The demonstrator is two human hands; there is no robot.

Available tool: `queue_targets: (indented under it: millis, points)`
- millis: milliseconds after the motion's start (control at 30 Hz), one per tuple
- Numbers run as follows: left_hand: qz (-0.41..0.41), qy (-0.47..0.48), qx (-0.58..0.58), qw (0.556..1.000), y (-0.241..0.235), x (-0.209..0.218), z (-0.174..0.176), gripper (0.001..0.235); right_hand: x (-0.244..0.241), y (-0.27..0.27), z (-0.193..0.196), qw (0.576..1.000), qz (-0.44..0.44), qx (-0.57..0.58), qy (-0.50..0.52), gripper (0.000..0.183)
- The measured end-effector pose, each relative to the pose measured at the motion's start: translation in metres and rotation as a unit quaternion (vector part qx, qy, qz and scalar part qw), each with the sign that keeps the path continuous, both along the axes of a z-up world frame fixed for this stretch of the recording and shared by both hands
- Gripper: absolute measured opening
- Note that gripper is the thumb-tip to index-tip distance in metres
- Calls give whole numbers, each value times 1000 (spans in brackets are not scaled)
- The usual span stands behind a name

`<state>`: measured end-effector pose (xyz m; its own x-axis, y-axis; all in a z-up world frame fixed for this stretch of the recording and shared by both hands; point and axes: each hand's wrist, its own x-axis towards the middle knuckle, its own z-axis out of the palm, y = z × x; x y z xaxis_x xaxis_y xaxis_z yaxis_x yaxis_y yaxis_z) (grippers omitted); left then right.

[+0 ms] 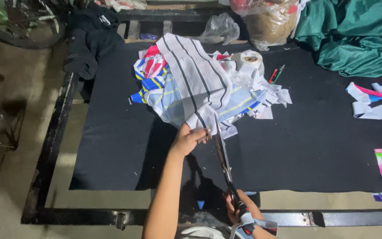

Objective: Cutting various fabric scraps into thin strips using large tailor scissors.

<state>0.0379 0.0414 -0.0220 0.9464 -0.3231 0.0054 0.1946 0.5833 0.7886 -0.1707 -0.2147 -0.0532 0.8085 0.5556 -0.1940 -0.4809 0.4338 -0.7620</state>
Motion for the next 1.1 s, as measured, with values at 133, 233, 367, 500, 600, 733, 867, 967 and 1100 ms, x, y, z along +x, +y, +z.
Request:
queue_targets:
  millis: [133,233,367,500,600,733,867,967,1100]
  points:
    - [-10,-21,29,999,3,-4,1,53,0,11,28,993,-53,-98,38,56]
    - [-25,-26,21,999,3,-5,12,53,6,6,22,990,-58,-91,90,51]
    - [-66,-66,19,995,3,-7,27,49,3,-7,-9,994,-65,-70,59,45]
    - [-72,-88,32,993,2,-10,36,46,16,-3,12,972,-22,-86,217,50]
    - [-68,-99,50,992,2,-9,41,37,16,-12,0,978,-10,-98,182,33]
    - [-81,-67,61,993,4,-10,40,48,7,-57,-103,972,29,-195,127,23]
    - [-101,-82,75,989,4,-10,49,39,12,-76,-249,903,112,121,-397,20]
    - [-97,-74,78,989,4,-10,46,36,-7,-100,-251,948,96,-171,-251,18]
    - [-106,-73,82,988,5,-10,41,39,-23,-110,-208,824,52,-564,14,17]
